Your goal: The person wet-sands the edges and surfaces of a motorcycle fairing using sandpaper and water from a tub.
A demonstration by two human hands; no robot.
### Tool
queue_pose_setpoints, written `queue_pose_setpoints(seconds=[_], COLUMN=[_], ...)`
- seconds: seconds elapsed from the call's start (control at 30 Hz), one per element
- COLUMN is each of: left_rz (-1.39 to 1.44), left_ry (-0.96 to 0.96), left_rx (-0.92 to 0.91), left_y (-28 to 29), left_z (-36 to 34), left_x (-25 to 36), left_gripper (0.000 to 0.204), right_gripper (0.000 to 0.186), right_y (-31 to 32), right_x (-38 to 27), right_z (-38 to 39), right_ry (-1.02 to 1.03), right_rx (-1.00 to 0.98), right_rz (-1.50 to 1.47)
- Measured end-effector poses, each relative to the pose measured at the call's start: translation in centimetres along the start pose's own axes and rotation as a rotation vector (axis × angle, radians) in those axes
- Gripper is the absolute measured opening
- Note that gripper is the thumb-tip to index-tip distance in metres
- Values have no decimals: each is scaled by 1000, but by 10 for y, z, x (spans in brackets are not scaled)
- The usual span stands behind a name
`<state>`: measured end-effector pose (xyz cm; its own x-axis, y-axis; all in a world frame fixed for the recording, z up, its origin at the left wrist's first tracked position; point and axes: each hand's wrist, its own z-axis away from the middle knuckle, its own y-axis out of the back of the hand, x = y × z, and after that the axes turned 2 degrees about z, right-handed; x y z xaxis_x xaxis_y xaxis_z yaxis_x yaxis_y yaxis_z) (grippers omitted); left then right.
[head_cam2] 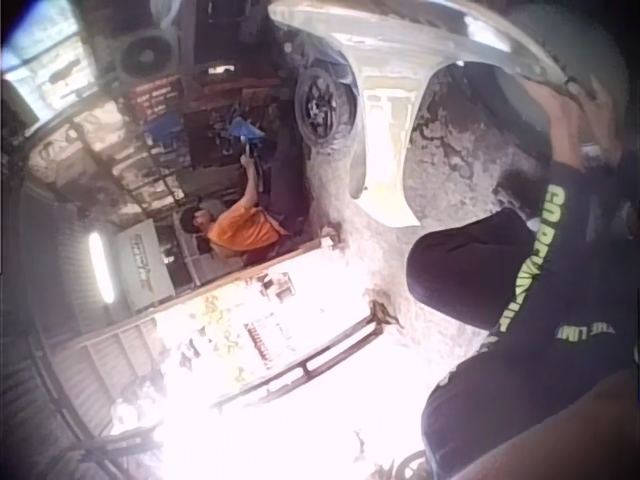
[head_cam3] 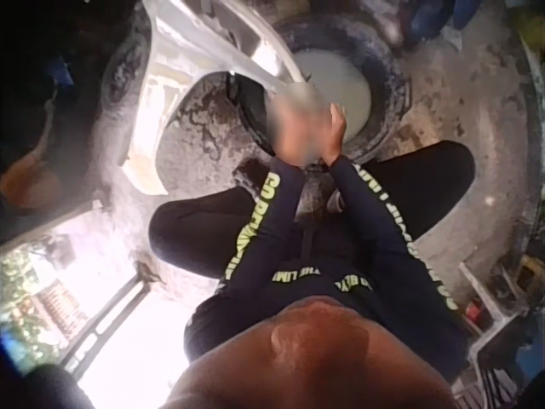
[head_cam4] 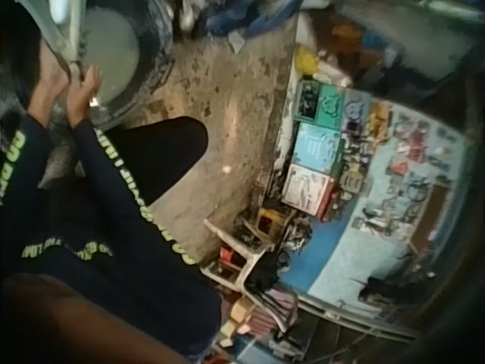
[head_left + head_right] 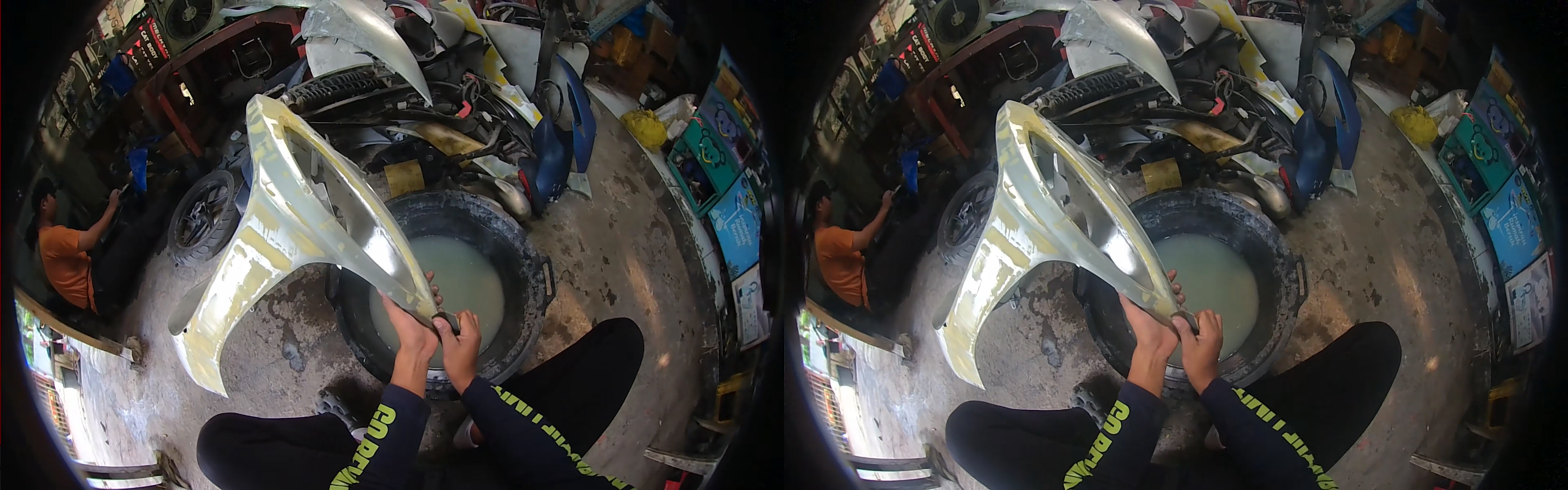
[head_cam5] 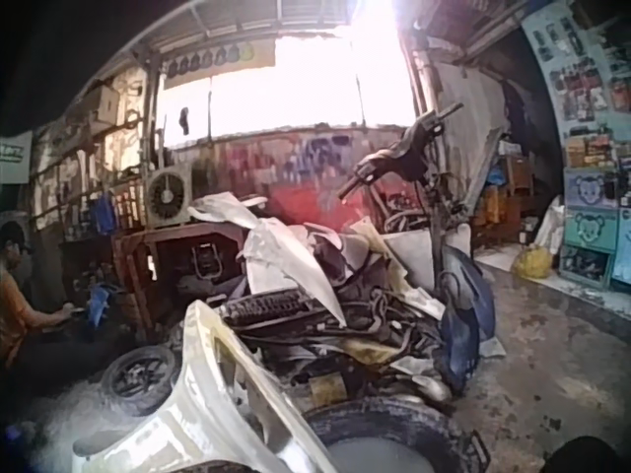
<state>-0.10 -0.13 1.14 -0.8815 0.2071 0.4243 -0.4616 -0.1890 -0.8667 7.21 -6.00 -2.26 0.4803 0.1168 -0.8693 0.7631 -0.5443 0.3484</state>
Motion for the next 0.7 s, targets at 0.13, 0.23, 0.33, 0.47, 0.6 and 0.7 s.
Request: queue_pose_setpoints(seconds=[0.13, 0.23, 0.33, 0.47, 0.6, 0.7], left_rz=[-31, 39, 19, 48, 46, 39], left_ry=[-147, -8, -30, -15, -22, -42], left_rx=[152, 47, 29, 72, -13, 41], left_y=[-3, 4, 1, 2, 3, 2], left_z=[1, -5, 0, -2, 0, -3], left_x=[-7, 0, -3, -2, -3, -8], left_gripper=[71, 72, 71, 70, 68, 70], right_gripper=[30, 30, 28, 25, 29, 33], right_y=[-11, -5, -8, -8, -12, -14], right_x=[-22, 1, -3, -4, 9, 10], right_z=[-41, -5, -18, -20, -13, -21], right_ry=[27, 53, 28, -59, -85, -115], right_rx=[5, -9, 7, -19, 10, 10], right_rz=[-30, 22, -3, -48, -87, 27])
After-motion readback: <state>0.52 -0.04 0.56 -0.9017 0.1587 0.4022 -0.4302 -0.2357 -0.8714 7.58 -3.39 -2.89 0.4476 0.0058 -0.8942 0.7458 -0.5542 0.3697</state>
